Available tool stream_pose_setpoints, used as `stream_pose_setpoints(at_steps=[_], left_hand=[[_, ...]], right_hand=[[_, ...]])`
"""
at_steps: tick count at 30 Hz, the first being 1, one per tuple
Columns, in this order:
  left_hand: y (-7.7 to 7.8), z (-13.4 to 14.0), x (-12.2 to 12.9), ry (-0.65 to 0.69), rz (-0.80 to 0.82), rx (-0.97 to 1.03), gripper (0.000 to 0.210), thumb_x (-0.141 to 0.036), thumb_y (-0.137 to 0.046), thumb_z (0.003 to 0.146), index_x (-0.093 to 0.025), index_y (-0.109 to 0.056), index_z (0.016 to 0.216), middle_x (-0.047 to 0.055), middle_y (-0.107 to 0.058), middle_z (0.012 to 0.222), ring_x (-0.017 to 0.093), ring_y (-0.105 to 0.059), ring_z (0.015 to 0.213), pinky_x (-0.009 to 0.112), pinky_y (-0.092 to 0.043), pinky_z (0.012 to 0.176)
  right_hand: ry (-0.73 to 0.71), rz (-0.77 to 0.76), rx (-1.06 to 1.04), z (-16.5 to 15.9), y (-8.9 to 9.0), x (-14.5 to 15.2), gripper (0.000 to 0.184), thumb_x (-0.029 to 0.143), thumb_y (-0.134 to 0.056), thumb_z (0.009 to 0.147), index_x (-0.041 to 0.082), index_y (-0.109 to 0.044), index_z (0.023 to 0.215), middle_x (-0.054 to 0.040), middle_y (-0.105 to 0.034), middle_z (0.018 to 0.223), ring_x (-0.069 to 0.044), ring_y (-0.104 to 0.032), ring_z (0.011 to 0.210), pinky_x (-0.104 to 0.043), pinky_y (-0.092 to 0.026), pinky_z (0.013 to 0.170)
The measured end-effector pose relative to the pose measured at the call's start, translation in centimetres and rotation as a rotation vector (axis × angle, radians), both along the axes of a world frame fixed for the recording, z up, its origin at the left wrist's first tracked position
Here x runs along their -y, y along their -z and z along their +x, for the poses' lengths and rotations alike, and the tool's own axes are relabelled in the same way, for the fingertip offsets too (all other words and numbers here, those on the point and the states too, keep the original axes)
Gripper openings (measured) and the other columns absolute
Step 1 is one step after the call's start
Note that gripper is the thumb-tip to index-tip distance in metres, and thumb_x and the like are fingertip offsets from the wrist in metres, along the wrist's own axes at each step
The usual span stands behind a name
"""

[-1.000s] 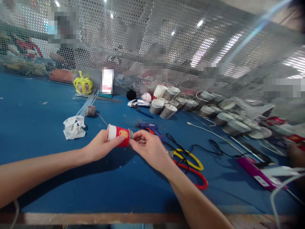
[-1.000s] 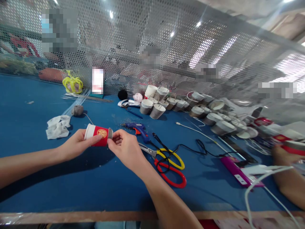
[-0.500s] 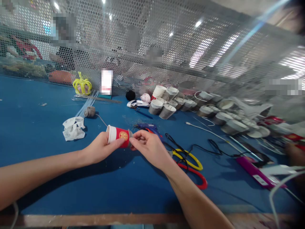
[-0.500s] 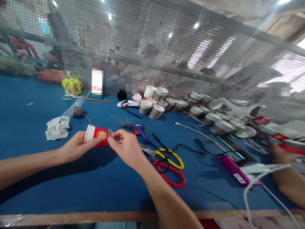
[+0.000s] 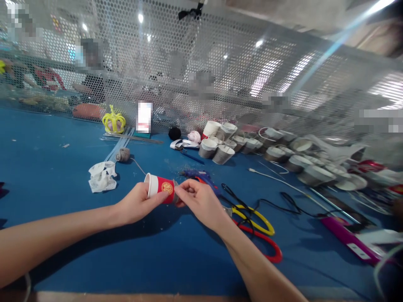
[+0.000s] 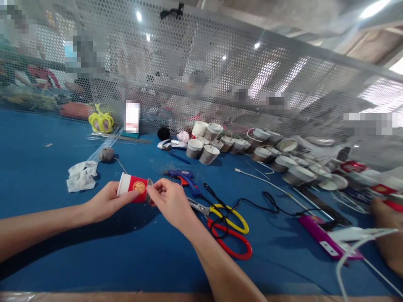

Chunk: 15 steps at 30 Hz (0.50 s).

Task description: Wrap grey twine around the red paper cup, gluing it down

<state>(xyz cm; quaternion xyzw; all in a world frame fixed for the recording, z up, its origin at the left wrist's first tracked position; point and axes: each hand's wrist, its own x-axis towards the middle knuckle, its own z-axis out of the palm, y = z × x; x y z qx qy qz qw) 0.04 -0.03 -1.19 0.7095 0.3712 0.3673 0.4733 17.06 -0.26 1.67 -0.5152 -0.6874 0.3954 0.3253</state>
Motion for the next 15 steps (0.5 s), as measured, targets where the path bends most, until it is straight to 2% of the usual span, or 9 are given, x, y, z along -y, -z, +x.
stream_pose_setpoints(at_steps=[9, 15], left_hand=[[0.17, 0.11, -0.12, -0.002, -0.035, 0.045, 0.036, -0.038, -0.043, 0.08, -0.01, -0.063, 0.092, 0.006, -0.066, 0.084, 0.019, -0.058, 0.077, 0.024, -0.045, 0.069], [0.06, 0.19, -0.48, -0.011, -0.136, 0.158, 0.034, -0.038, -0.047, 0.078, -0.011, -0.064, 0.09, 0.006, -0.067, 0.087, 0.018, -0.059, 0.079, 0.024, -0.044, 0.073]], right_hand=[[0.001, 0.005, 0.01, 0.1, 0.33, -0.22, 0.021, 0.036, -0.049, 0.076, 0.016, -0.05, 0.067, 0.0006, -0.055, 0.058, -0.014, -0.061, 0.054, -0.024, -0.05, 0.053], [-0.005, 0.012, -0.051, 0.15, 0.6, -0.41, 0.023, 0.037, -0.045, 0.078, 0.016, -0.051, 0.071, -0.0003, -0.057, 0.06, -0.014, -0.061, 0.058, -0.027, -0.052, 0.057]])
